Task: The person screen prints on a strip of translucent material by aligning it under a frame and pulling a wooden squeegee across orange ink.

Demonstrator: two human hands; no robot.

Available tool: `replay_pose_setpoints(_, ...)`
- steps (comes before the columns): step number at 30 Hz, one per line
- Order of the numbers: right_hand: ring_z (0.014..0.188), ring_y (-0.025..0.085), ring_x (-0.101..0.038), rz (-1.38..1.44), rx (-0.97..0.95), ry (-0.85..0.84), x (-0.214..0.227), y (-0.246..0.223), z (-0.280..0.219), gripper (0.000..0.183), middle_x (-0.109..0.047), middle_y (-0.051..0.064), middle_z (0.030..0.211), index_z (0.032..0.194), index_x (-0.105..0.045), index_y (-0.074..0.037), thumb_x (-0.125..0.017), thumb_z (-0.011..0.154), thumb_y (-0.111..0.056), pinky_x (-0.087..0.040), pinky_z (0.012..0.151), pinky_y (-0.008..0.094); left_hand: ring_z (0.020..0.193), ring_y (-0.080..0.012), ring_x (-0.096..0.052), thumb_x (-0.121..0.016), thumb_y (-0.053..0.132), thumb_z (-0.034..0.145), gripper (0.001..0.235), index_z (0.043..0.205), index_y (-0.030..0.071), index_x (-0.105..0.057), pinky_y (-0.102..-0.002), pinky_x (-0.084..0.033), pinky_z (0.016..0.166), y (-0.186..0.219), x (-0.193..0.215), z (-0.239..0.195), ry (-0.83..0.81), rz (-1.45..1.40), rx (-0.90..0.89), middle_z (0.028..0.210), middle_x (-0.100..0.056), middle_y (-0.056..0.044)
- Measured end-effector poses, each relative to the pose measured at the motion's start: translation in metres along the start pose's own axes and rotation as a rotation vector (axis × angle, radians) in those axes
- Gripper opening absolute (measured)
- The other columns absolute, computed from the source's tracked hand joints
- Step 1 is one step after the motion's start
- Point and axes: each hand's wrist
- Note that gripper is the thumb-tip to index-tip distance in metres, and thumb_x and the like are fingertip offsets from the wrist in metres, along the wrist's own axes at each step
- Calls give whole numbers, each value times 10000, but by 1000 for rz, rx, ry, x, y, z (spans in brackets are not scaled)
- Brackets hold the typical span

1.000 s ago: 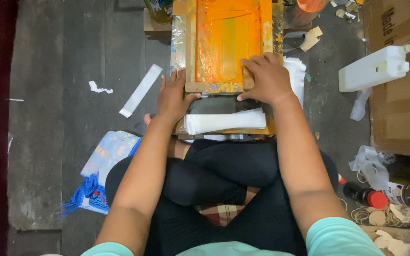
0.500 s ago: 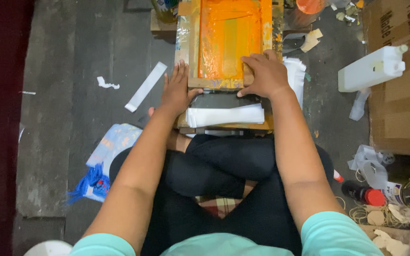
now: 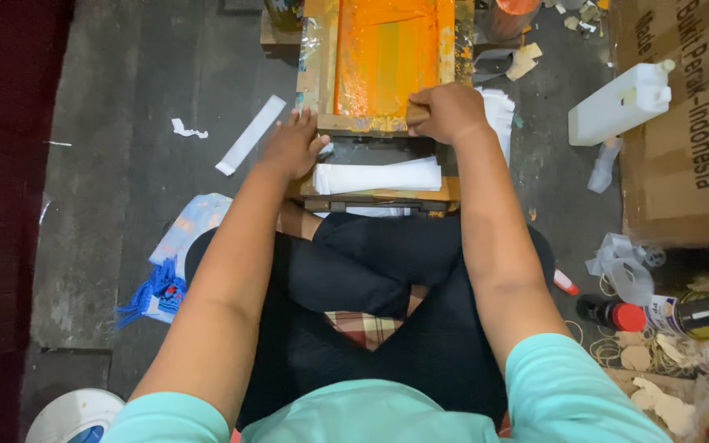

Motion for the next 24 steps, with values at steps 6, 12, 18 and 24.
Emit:
replay_pose_setpoints(6,554,145,-225,285,-22,-47,74,-24,-17,410,-237,-3,623,635,-267,-177,-635,814,-152,-160,551,347,1591,-309,40,-247,579,1050,804,1645,73,-56,-517,-18,1268,12,-1,-25,44,-20,-16,1729,-2,-107)
replay_pose_setpoints(12,739,259,-563,418,91,272,9,8,51,118,-642,34,813,809,-577,-181,-577,745,-82,-330,568,395,1588,-313,50,-265,685,990,878,1657,168,-22,-510,27,1266,10,27,-13,-36,73,7,1736,-28,-34)
replay_pose_setpoints(18,902,357,-602,396,355,590,-28,9,86,261,-688,99,958,1009,-730,-97,-574,810,-32,-499,719,471,1577,-318,101,-538,856,759,1255,1653,159,-1,-543,55,1250,-2,51,23,-51,142,-78,1739,-11,-29)
replay_pose_setpoints(24,1172,351,-502,177,341,623,-47,8,102,493,-659,82,1255,1288,-721,-102,-667,807,-16,-563,749,528,1565,-343,113,-653,870,651,1399,1650,107,-39,-557,67,1238,-3,65,36,-64,161,-138,1734,-10,-54)
Point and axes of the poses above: each hand's wrist, its own z-axis towards the middle knuckle, its own x-axis out of the back of the hand, y = z × x
